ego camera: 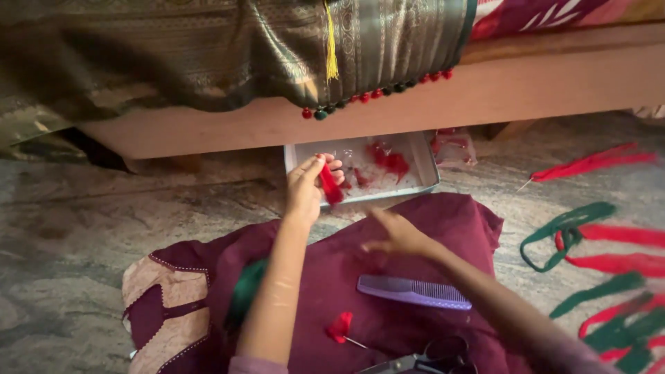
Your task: Manually attaching and trimming decorative tassels onto a gold and green silk fabric.
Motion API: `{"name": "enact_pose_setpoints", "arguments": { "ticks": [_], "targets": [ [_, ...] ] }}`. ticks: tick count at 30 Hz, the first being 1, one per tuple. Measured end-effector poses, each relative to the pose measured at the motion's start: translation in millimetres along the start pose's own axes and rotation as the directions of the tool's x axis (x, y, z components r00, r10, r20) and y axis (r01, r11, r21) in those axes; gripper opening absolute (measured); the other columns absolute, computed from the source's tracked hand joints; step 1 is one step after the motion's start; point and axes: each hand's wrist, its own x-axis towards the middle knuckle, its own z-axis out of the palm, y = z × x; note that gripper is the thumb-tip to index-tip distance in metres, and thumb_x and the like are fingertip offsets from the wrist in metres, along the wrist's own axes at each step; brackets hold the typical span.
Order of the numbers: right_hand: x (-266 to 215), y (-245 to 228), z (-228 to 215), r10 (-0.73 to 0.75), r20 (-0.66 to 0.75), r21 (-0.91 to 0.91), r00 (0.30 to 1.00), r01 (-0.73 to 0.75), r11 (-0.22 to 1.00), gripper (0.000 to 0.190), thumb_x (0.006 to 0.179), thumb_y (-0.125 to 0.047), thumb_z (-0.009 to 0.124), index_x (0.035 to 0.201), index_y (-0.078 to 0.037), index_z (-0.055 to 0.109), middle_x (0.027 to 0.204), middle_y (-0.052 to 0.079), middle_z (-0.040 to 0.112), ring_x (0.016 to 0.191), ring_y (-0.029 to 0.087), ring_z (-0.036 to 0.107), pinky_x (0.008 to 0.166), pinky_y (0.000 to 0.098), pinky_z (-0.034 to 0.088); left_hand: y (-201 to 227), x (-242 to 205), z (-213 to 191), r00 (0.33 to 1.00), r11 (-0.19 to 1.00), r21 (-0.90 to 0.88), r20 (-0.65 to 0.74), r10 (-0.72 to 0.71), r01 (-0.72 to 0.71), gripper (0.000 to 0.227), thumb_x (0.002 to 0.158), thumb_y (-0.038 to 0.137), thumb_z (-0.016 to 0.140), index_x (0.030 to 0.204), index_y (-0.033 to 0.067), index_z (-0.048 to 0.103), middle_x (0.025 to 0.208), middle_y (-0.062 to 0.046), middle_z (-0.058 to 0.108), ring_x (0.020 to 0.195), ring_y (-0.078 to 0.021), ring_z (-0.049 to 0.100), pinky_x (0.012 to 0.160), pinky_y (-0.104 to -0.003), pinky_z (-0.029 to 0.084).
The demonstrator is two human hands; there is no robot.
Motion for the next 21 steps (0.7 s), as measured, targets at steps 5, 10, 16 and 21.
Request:
{"name": "enact_pose_setpoints", "arguments": {
  "ticks": [5, 10, 16, 21],
  "targets": [
    [43, 55, 41, 0.254, 0.058, 0.382, 0.966, -0.256, 0.888, 0.042, 0.091, -0.018, 0.066, 0.129, -0.002, 0.06, 0.112, 0.019, 0.068, 0.101, 0.031, 0.066, 0.086, 0.0456, 0.052, -11, 29, -24, 0.997, 0.984, -0.164, -0.044, -0.071, 0.063, 0.02, 0.1, 0.013, 0.058, 0.108, -0.003, 0.066, 0.098, -0.02, 0.074, 0.083, -0.0268, 0.073, 0.083, -0.045, 0.064],
    [-16, 64, 5, 0.472, 0.53, -0.057, 0.704, -0.526, 0.848, 0.026, 0.103, -0.014, 0.049, 0.109, 0.0, 0.071, 0.072, 0.02, 0.071, 0.058, 0.023, 0.068, 0.053, 0.0369, 0.054, -11, 62, -73, 0.896, 0.144, 0.961, 0.158, 0.416, -0.236, 0.02, 0.089, 0.022, 0.069, 0.092, 0.0043, 0.078, 0.086, -0.021, 0.075, 0.082, -0.0362, 0.073, 0.077, -0.046, 0.057],
    [-93, 34, -67, 0.678, 0.583, -0.243, 0.448, -0.7, 0.671, 0.028, 0.093, -0.017, 0.062, 0.119, -0.009, 0.07, 0.091, 0.012, 0.075, 0.075, 0.026, 0.076, 0.061, 0.0404, 0.062, 40, 69, -62, 0.903, -0.209, 0.959, 0.257, 0.344, -0.193, 0.029, 0.081, 0.033, 0.071, 0.088, 0.0065, 0.077, 0.085, -0.022, 0.073, 0.08, -0.0424, 0.071, 0.073, -0.052, 0.057],
    [-123, 96, -64, 0.348, 0.434, -0.248, 0.831, -0.261, 0.933, 0.043, 0.09, -0.024, 0.07, 0.132, -0.013, 0.066, 0.119, 0.016, 0.072, 0.105, 0.033, 0.07, 0.088, 0.0467, 0.056, 81, 63, -1, 0.905, -0.135, 0.989, 0.115, 0.41, -0.065, 0.037, 0.08, 0.041, 0.07, 0.095, 0.0076, 0.076, 0.093, -0.019, 0.074, 0.087, -0.0385, 0.072, 0.079, -0.051, 0.055]
  ]
}}
